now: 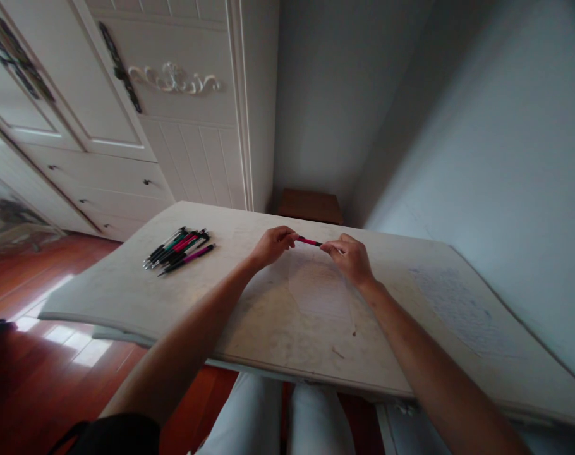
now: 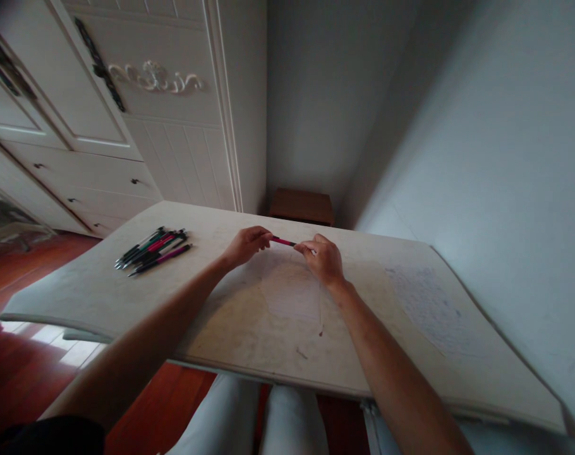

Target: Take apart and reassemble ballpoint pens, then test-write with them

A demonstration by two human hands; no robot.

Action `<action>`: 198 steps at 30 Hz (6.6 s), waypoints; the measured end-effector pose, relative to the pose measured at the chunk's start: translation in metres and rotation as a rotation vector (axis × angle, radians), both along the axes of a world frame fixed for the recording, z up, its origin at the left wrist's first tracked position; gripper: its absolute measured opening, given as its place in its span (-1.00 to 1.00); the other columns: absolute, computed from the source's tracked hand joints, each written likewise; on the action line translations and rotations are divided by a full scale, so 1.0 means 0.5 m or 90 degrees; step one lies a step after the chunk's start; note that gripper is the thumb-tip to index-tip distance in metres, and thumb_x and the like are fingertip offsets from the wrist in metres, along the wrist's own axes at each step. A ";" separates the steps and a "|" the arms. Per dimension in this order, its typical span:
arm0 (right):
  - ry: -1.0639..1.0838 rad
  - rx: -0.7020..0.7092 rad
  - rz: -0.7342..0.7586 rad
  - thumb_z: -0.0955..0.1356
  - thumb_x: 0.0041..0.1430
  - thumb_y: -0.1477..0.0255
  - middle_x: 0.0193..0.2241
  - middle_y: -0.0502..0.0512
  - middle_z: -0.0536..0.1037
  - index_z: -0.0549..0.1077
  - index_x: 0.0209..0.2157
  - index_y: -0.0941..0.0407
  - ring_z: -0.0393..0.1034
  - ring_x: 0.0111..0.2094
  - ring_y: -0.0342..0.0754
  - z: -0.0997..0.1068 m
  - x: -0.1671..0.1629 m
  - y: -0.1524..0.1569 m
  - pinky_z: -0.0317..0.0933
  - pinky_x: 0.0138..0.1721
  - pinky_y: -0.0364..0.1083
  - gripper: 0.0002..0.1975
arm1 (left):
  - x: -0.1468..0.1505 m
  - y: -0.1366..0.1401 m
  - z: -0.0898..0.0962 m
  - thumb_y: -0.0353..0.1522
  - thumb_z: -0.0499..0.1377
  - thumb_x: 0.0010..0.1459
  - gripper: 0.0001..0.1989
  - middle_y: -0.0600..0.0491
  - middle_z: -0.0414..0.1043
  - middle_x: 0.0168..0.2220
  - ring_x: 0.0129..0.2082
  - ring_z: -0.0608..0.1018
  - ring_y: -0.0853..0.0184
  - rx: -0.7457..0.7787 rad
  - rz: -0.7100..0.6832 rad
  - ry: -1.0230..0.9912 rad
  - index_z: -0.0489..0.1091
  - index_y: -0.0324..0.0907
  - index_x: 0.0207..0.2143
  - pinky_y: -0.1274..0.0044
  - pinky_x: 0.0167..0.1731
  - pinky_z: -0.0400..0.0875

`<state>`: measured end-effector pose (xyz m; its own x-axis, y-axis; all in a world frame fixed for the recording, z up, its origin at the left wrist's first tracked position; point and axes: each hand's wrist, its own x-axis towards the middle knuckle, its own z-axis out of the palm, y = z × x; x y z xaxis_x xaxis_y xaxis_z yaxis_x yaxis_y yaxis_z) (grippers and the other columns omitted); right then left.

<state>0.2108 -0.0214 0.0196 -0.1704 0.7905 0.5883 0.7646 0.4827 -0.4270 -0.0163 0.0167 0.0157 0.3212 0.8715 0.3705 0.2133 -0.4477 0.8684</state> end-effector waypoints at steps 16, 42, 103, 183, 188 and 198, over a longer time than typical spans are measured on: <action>0.025 -0.096 0.034 0.32 0.24 0.24 -0.57 0.05 0.39 0.53 -0.59 0.12 0.30 -0.50 -0.09 0.000 -0.006 0.004 0.07 -0.41 -0.10 -0.61 | -0.007 0.003 0.006 -0.35 0.25 0.06 -0.84 0.02 0.58 -0.40 -0.42 0.54 0.36 0.061 0.063 0.005 0.57 -0.20 -0.30 0.54 -0.36 0.42; 0.560 -0.409 0.002 0.34 0.01 -0.15 -0.70 -0.15 0.12 0.51 -0.41 0.17 -0.08 -0.72 -0.26 0.009 0.008 0.017 -0.23 -0.70 -0.18 -0.40 | -0.003 0.000 0.010 -0.26 0.19 0.10 -0.79 0.01 0.54 -0.45 -0.43 0.53 0.37 0.037 0.104 -0.054 0.51 -0.23 -0.36 0.54 -0.36 0.43; 0.389 -0.193 0.034 0.42 -0.10 0.43 -0.35 0.13 0.59 0.47 -0.27 0.13 0.50 -0.34 -0.01 -0.041 0.035 0.055 0.39 -0.23 0.00 -0.73 | -0.005 0.011 -0.009 -0.25 0.11 0.13 -0.77 0.05 0.47 -0.51 -0.47 0.48 0.37 0.033 0.129 0.002 0.43 -0.22 -0.44 0.55 -0.41 0.32; 0.421 -0.105 0.011 0.40 0.03 0.25 -0.35 0.15 0.58 0.50 -0.26 0.12 0.48 -0.31 0.01 -0.029 0.022 0.044 0.37 -0.22 0.02 -0.73 | 0.005 0.006 -0.011 -0.12 0.05 0.23 -0.64 0.03 0.47 -0.48 -0.47 0.48 0.38 -0.015 0.079 -0.003 0.41 -0.23 -0.40 0.55 -0.43 0.36; 0.433 -0.114 0.021 0.40 0.04 0.26 -0.37 0.14 0.57 0.50 -0.25 0.13 0.47 -0.34 -0.01 -0.029 0.021 0.043 0.37 -0.23 0.01 -0.72 | 0.006 0.001 -0.006 -0.33 0.20 0.08 -0.85 0.04 0.51 -0.37 -0.38 0.53 0.37 0.034 0.077 -0.023 0.44 -0.19 -0.28 0.54 -0.35 0.41; 0.419 -0.068 0.000 0.36 0.09 0.25 -0.39 0.12 0.56 0.49 -0.26 0.14 0.44 -0.40 -0.05 -0.022 0.022 0.041 0.32 -0.28 -0.03 -0.74 | 0.009 -0.008 -0.008 -0.19 0.21 0.13 -0.56 -0.05 0.54 -0.29 -0.36 0.56 0.35 0.003 0.071 -0.040 0.37 -0.26 -0.01 0.55 -0.38 0.43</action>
